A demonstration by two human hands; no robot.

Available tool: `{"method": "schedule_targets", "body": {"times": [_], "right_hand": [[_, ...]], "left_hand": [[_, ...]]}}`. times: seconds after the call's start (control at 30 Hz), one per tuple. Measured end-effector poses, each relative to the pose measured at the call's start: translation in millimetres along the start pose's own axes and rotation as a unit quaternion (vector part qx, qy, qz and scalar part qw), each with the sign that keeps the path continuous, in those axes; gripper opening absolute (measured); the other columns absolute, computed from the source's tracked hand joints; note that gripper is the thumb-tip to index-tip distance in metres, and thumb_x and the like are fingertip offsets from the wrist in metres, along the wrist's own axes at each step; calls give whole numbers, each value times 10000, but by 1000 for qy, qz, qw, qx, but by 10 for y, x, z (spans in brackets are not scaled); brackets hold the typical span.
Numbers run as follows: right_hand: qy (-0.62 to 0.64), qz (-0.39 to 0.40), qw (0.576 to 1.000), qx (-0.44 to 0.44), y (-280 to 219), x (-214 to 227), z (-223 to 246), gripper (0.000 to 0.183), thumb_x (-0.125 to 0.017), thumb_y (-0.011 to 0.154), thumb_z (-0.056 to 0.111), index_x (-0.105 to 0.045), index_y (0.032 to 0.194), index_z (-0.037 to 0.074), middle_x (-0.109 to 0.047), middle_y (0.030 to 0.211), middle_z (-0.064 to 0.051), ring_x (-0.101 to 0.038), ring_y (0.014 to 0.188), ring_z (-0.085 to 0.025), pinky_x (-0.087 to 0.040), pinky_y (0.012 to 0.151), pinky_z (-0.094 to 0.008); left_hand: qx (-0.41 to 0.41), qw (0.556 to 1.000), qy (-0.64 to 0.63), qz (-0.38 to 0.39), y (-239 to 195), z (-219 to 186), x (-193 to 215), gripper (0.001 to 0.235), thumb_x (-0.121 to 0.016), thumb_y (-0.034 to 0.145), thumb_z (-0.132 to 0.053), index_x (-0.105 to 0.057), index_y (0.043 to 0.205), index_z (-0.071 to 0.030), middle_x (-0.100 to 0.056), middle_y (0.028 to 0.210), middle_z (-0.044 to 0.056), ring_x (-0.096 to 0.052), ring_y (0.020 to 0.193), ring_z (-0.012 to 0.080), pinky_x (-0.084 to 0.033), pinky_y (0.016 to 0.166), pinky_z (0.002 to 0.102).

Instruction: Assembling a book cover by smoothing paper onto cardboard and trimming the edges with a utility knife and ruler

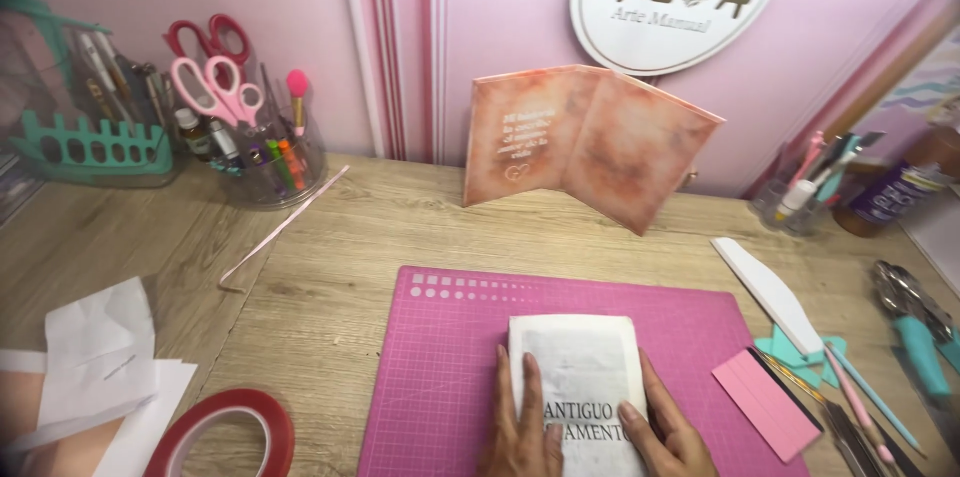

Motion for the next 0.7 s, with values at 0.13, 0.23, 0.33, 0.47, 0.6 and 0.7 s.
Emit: {"method": "schedule_targets", "body": {"times": [0.13, 0.23, 0.33, 0.47, 0.6, 0.7], "right_hand": [[-28, -54, 997, -40, -161, -67, 199, 715, -547, 955, 17, -459, 1596, 321, -611, 1551, 10, -666, 1260, -276, -496, 1049, -365], [-84, -82, 992, -37, -311, -176, 366, 722, -633, 917, 104, -487, 1577, 357, -662, 1489, 54, -660, 1265, -196, -492, 1075, -332], [-47, -84, 995, -27, -195, -125, 228, 809, -654, 906, 1, -449, 1617, 328, -760, 1318, -170, -728, 1116, -346, -545, 996, -410], [36, -53, 997, 43, -93, -74, 122, 887, -605, 837, -105, -353, 1623, 220, -512, 1609, -52, -520, 1422, -174, -457, 1108, -365], [-214, -31, 976, 31, -24, 49, 137, 815, -615, 902, 222, -301, 1602, 497, -497, 1599, 173, -648, 1199, -81, -537, 959, -279], [-302, -17, 951, 65, 61, 127, -22, 714, -575, 923, 330, -349, 1570, 533, -508, 1587, 174, -773, 1003, -98, -539, 889, -244]], "left_hand": [[-37, 982, 136, -124, -31, 3, -242, 1131, -905, 755, -420, -209, 1629, -239, -110, 1711, 175, -391, 1482, 401, -631, 849, 422], [-69, 985, 151, -43, 16, -143, -150, 1076, -846, 887, -350, -111, 1634, -106, 63, 1691, 277, -202, 1529, 475, -472, 1077, 487], [-118, 985, 108, -66, 6, -163, -52, 1190, -922, 764, -251, -128, 1633, -81, 24, 1690, 302, -191, 1540, 503, -442, 1118, 506], [-144, 983, 104, -44, 33, -184, 46, 1184, -910, 820, -281, -83, 1638, -59, 58, 1689, 307, -82, 1569, 488, -331, 1202, 515], [-255, 896, 328, -159, 71, -338, 114, 1005, -496, 858, -711, -290, 1603, -70, -259, 1683, 215, -217, 1582, 380, -174, 1277, 541], [-282, 903, 303, -114, 108, -428, -37, 901, -400, 923, -657, -297, 1597, -67, -244, 1685, 218, -190, 1574, 413, -132, 1281, 542]]}}
Point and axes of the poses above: each hand's wrist, its own y-axis towards the middle knuckle, its own x-axis out of the back of the hand, z = x × y, the point moved 3 cm from there along y, towards the middle knuckle
